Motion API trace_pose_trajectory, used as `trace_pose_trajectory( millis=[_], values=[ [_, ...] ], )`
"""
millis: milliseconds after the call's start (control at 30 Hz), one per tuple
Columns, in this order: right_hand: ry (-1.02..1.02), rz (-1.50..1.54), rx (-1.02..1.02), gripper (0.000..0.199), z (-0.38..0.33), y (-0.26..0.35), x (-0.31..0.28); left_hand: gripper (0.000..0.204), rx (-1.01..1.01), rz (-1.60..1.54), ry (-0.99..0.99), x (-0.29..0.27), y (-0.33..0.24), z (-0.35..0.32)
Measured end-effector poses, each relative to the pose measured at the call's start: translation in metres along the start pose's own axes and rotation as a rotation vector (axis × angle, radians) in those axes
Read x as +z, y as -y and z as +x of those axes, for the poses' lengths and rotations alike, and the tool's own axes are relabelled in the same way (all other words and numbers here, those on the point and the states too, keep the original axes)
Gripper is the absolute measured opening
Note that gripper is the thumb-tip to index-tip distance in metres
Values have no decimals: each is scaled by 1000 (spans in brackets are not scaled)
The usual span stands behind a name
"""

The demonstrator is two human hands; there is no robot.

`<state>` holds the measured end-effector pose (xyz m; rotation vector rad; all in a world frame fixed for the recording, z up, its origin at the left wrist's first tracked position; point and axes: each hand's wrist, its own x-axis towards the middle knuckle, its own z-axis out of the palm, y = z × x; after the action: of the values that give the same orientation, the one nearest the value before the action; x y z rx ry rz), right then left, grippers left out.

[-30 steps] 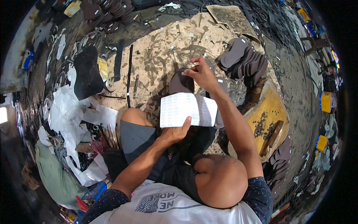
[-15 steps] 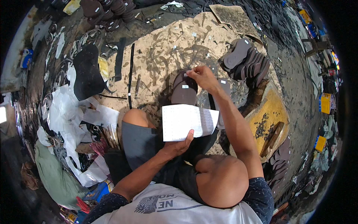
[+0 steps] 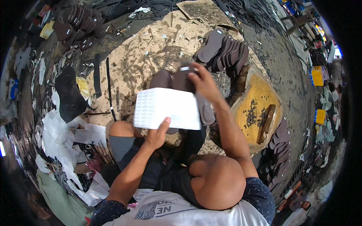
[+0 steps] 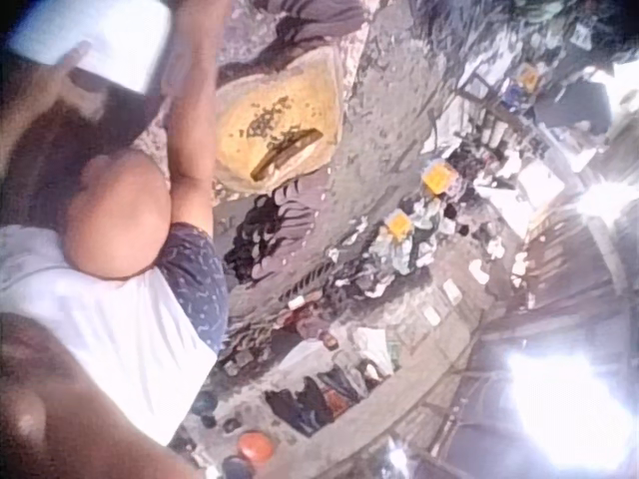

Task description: The person sits on the floor and applies small white labels to the heel area of multiple shoe insoles. They handle insoles one at a time, peel labels from a sheet, and place them on each insole before stacking the labeled pieces.

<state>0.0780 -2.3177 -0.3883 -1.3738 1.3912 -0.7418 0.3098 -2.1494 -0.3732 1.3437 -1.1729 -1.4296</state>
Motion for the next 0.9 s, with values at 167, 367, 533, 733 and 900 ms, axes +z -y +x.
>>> trace_pose_trajectory(
  millis=[167, 367, 533, 733, 900],
  values=[
    [-151, -848, -56, 51, -10, -90, -82, 44, -94, -823, -218, 15, -20, 32],
    [18, 85, -264, 17, -45, 58, 37, 48, -69, -859, -423, 14, -23, 54],
    [54, -19, -191, 23, -62, 75, 52, 51, -139, -919, -345, 14, -26, 56],
    [-22, -36, -215, 23, -64, 85, 51, 42, 17, -642, -516, 32, -44, 55],
    [-107, -151, -267, 19, -67, 90, 58, 28, 223, -251, -587, 34, -37, 56]
  ],
)
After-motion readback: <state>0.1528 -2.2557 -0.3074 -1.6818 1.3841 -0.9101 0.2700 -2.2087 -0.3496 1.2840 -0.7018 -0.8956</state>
